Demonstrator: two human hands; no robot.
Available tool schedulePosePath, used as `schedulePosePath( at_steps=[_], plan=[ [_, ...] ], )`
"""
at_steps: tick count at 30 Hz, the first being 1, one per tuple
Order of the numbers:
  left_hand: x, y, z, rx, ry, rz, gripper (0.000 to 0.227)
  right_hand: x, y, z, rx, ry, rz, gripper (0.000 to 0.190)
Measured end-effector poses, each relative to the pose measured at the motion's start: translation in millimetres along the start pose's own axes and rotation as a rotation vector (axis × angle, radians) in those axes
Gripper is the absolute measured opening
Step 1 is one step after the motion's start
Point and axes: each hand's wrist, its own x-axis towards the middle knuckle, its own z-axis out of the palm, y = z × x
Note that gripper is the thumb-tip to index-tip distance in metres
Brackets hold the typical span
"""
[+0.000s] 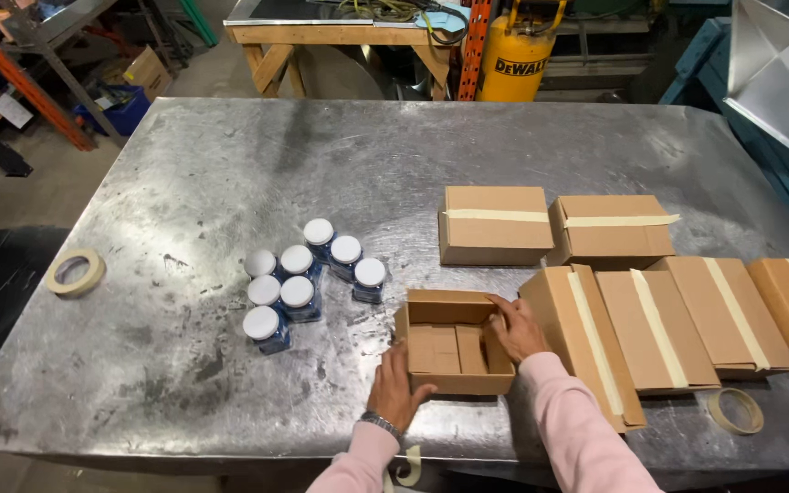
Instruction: The person assembles small cardboard boxes and places a white jar inside each one before sealing them with tape.
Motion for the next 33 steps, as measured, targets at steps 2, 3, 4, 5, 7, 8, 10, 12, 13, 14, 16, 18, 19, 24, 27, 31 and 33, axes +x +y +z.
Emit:
schedulePosePath(
  at_steps=[2, 3, 4, 5, 7, 8, 10, 12, 13, 14, 16, 18, 19, 24, 27, 31, 33],
  plan=[
    [1, -6, -6, 0.025, 0.009, 0.063, 0.112, 1, 0, 4, 0.007, 0.107, 0.0, 0.049],
    [-1, -3, -13, 0.021, -0.048, 0.036, 0.116, 0, -2, 2, 0.084, 0.092, 0.021, 0.05],
    [-2, 0, -19, 0.016, -0.104, 0.01, 0.119, 0, -4, -1, 0.159, 0.078, 0.039, 0.051],
    [-1, 0, -27, 0.012, -0.107, 0.011, 0.119, 1, -5, -1, 0.156, 0.079, 0.043, 0.051],
    [-3, 3, -37, -0.032, -0.195, -0.044, 0.133, 0, -3, -2, 0.188, 0.148, -0.023, 0.045],
    [-4, 4, -42, -0.037, -0.201, -0.049, 0.133, -1, -3, -3, 0.184, 0.142, -0.017, 0.045],
    [-5, 8, -50, 0.006, -0.246, -0.102, 0.137, -1, -2, -5, 0.171, 0.17, -0.067, 0.04],
    [-9, -1, -44, -0.003, -0.182, -0.084, 0.136, 2, 6, -2, 0.125, 0.204, -0.152, 0.037],
    [-10, -5, -41, -0.01, -0.11, -0.061, 0.135, 4, 10, -1, 0.079, 0.245, -0.245, 0.034],
    [-8, 4, -51, -0.008, -0.118, -0.061, 0.135, 4, 11, -2, 0.081, 0.244, -0.237, 0.034],
    [-4, 21, -71, 0.066, -0.213, -0.161, 0.135, 3, 12, -3, 0.061, 0.214, -0.234, 0.04],
    [15, 14, -84, 0.065, -0.043, -0.09, 0.108, 1, 11, -4, 0.012, 0.216, -0.228, 0.04],
    [24, 10, -92, 0.061, 0.133, -0.02, 0.084, 0, 10, -4, -0.038, 0.218, -0.228, 0.041],
    [128, -58, -123, 0.136, 0.17, -0.013, 0.054, -8, -5, -16, -0.139, 0.218, -0.184, 0.034],
    [176, -71, -122, 0.392, -0.001, 0.083, 0.065, -11, -12, -25, -0.16, 0.21, -0.176, 0.031],
    [206, -63, -115, 0.603, -0.315, -0.003, 0.081, -16, -15, -27, -0.182, 0.204, -0.173, 0.031],
    [217, -80, -106, 0.581, -0.338, -0.016, 0.082, -14, -13, -28, -0.18, 0.198, -0.171, 0.031]
  ],
)
